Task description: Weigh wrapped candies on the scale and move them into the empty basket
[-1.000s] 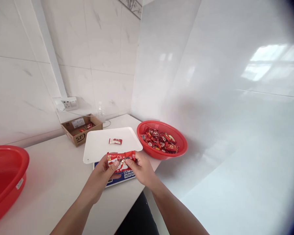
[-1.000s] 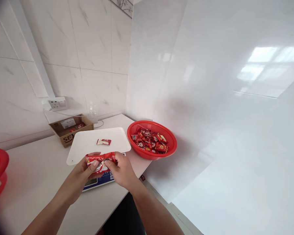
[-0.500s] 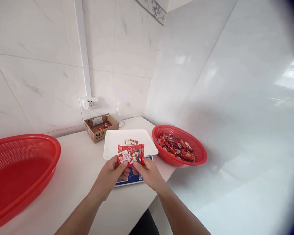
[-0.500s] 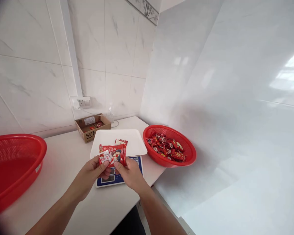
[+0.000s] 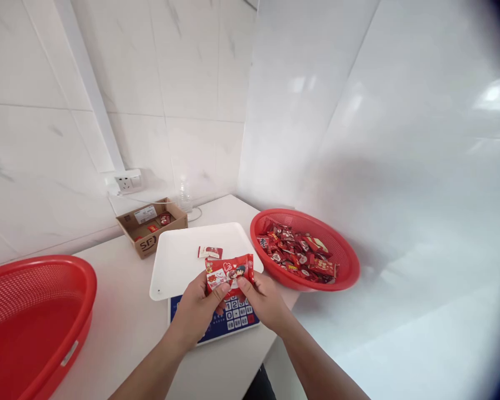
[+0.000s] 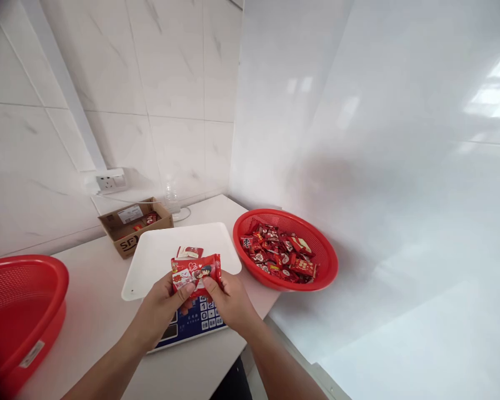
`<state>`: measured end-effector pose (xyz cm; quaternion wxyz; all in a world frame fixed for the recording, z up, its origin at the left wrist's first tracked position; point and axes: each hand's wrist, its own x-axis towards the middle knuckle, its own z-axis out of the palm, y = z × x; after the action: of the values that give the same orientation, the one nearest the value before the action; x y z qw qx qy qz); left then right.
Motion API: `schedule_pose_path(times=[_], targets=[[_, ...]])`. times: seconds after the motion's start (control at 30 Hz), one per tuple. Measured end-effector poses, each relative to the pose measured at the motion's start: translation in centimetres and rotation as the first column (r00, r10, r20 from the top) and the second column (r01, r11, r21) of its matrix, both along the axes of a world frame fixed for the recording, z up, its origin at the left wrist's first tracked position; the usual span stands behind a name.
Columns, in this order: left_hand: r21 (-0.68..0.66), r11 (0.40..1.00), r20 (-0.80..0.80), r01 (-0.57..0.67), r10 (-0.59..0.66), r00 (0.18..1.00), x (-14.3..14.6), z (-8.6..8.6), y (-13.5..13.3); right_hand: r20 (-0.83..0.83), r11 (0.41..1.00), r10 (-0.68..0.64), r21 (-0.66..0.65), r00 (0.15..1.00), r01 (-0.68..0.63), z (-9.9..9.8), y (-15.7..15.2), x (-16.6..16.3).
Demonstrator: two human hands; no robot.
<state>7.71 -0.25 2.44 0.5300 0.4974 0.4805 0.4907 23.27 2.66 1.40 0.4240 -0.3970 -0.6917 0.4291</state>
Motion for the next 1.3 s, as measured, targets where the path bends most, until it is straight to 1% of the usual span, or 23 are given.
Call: schedule_pose_path(times=[0.07,0.13,0.2,0.3,0.43,0.5,0.57,0.67,0.73,0.8,0.83,0.9,0.97,1.07,1.2,1.3], targets=[[-0.003,1.000,0.000,0.014,-0.014,1.000,0.6,0.0,0.6,-0.006,1.000,-0.027,0.002,1.000,0.027,-0.2,0.5,0.6],[-0.013,0.999,0.006,0.049,-0.049,0.999,1.0,0.0,1.1,-0.032,1.000,-0.024,-0.021,0.999,0.023,-0.3,1.0,1.1],[-0.049,0.995,0.017,0.086,-0.086,0.996,1.2,0.0,1.5,-0.054,0.999,-0.018,-0.039,0.998,0.015,-0.4,1.3,1.5],[-0.096,0.990,0.029,0.104,-0.102,0.994,1.5,0.3,1.7,-0.057,0.999,-0.049,-0.024,0.997,0.047,-0.5,1.6,1.8],[-0.059,0.993,0.049,0.099,-0.097,0.994,1.8,0.7,1.7,-0.053,0.996,-0.087,0.029,0.995,0.088,-0.7,1.8,1.7],[-0.057,0.992,0.106,0.113,-0.107,0.989,1.7,0.8,1.8,-0.078,0.995,-0.095,0.012,0.992,0.096,-0.9,1.8,1.4],[-0.064,0.992,0.194,0.110,-0.096,0.976,1.6,0.7,1.9,-0.103,0.997,-0.074,-0.040,0.992,0.071,-0.9,1.7,1.1],[-0.030,0.998,0.288,0.055,-0.044,0.957,1.3,0.5,2.0,-0.122,0.992,0.028,-0.120,0.992,-0.043,-0.5,1.3,0.7],[0.010,1.000,0.287,0.014,-0.017,0.958,1.2,0.4,2.0,-0.143,0.982,0.095,-0.147,0.985,-0.116,-0.1,1.1,0.6],[0.021,1.000,0.257,-0.012,0.006,0.966,1.2,0.4,1.9,-0.181,0.979,0.117,-0.146,0.977,-0.145,0.0,1.1,0.6],[0.014,1.000,0.241,-0.018,0.014,0.970,1.2,0.5,1.8,-0.193,0.981,0.106,-0.137,0.975,-0.134,0.1,1.1,0.7],[-0.007,1.000,0.213,-0.008,0.010,0.977,1.3,0.5,1.8,-0.187,0.993,0.042,-0.105,0.981,-0.063,0.0,1.2,0.9],[-0.016,1.000,0.197,0.027,-0.023,0.980,1.5,0.5,1.9,-0.151,0.999,-0.019,-0.052,0.988,0.011,-0.2,1.4,1.1],[-0.005,0.999,0.223,0.046,-0.044,0.974,1.6,0.5,2.0,-0.110,0.999,-0.047,0.010,0.993,0.048,-0.5,1.6,1.4],[0.000,1.000,0.292,0.020,-0.020,0.956,1.5,0.2,2.1,-0.134,0.999,-0.035,-0.015,0.990,0.033,-0.8,1.4,1.3],[0.012,1.000,0.295,-0.008,0.005,0.955,1.3,0.1,2.1,-0.139,0.996,-0.024,-0.090,0.990,0.012,-0.7,1.1,0.9]])
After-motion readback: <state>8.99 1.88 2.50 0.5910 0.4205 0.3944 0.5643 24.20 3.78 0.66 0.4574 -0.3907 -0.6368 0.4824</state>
